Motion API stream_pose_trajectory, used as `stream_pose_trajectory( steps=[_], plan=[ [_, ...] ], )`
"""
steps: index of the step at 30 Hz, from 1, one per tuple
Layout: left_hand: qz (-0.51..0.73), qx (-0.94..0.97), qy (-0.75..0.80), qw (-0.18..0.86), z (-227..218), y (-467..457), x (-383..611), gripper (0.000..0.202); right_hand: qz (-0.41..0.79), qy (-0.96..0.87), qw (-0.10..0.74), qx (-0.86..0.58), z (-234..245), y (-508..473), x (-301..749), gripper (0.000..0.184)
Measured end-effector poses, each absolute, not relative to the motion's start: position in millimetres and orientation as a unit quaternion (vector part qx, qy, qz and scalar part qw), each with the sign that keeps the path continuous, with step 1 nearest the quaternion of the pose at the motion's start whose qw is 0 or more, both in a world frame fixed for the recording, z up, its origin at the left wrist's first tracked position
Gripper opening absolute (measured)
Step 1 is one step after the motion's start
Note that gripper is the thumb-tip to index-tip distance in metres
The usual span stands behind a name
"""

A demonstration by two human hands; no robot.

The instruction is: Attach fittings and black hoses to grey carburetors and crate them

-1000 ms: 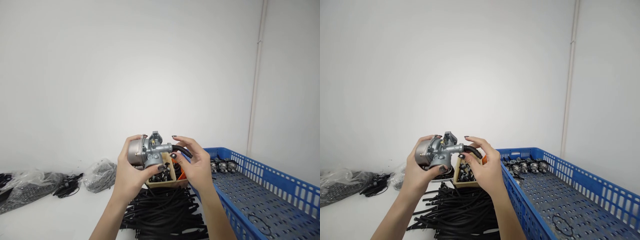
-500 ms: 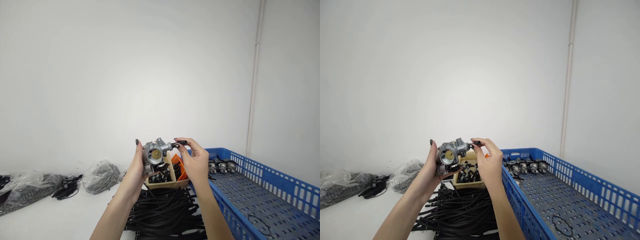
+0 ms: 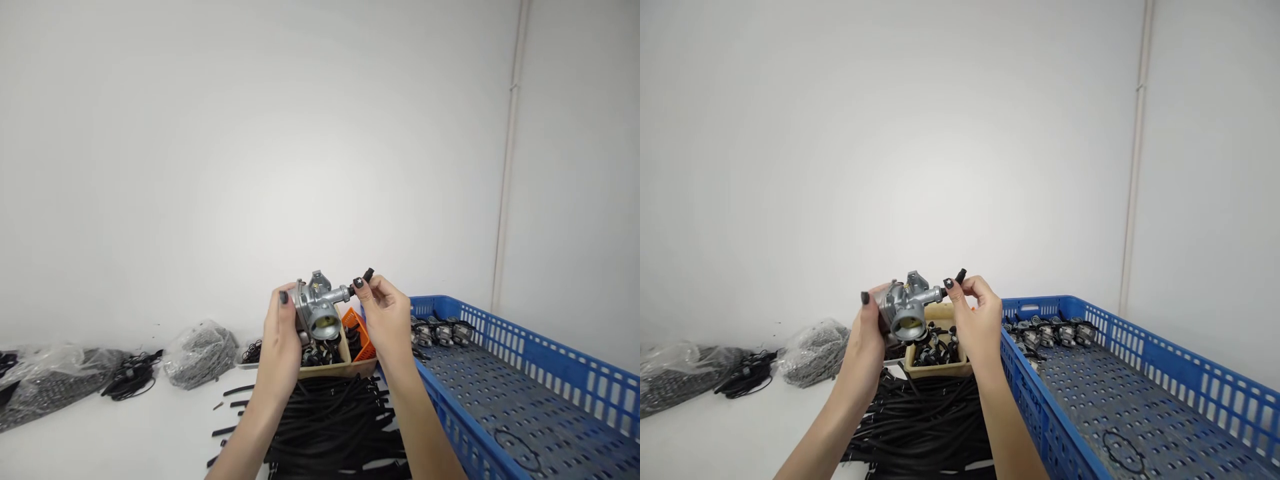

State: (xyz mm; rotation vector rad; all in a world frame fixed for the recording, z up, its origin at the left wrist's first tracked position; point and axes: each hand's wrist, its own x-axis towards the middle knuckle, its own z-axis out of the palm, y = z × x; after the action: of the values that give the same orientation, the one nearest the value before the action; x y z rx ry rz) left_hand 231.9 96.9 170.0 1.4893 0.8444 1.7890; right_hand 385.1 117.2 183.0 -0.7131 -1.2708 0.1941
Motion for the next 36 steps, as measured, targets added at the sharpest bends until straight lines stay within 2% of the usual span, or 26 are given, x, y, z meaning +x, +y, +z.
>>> stream_pose_trajectory(
  steps=[5, 8, 13, 19, 23, 26, 31, 34, 36],
  plan=[
    [0.756, 0.627, 0.184, -0.044, 150, 112, 218, 0.055, 0.272, -0.574, 0.725, -0.266, 180, 120, 375, 0.044],
    [0.753, 0.620, 0.133, -0.173, 144, 118, 210, 0.063, 0.314, -0.573, 0.716, -0.244, 180, 119, 370, 0.044],
    [0.764, 0.575, 0.247, -0.156, 132, 132, 199, 0.082, 0.339, -0.603, 0.684, -0.232, 184, 110, 371, 0.041],
    [0.760, 0.571, 0.225, -0.215, 111, 171, 188, 0.093, 0.404, -0.668, 0.585, -0.221, 187, 102, 376, 0.036],
    [0.750, 0.562, 0.190, -0.291, 108, 182, 189, 0.095, 0.406, -0.626, 0.630, -0.215, 189, 100, 375, 0.031],
    [0.721, 0.582, 0.176, -0.333, 106, 185, 187, 0.088, 0.418, -0.603, 0.646, -0.210, 189, 99, 371, 0.026],
    [0.670, 0.653, 0.189, -0.298, 106, 177, 183, 0.066, 0.446, -0.571, 0.661, -0.196, 189, 102, 367, 0.022],
    [0.619, 0.673, 0.076, -0.398, 115, 167, 187, 0.047, 0.430, -0.573, 0.669, -0.202, 188, 104, 370, 0.018],
    [0.606, 0.634, -0.009, -0.480, 123, 162, 192, 0.050, 0.417, -0.576, 0.673, -0.204, 189, 104, 374, 0.018]
  ],
)
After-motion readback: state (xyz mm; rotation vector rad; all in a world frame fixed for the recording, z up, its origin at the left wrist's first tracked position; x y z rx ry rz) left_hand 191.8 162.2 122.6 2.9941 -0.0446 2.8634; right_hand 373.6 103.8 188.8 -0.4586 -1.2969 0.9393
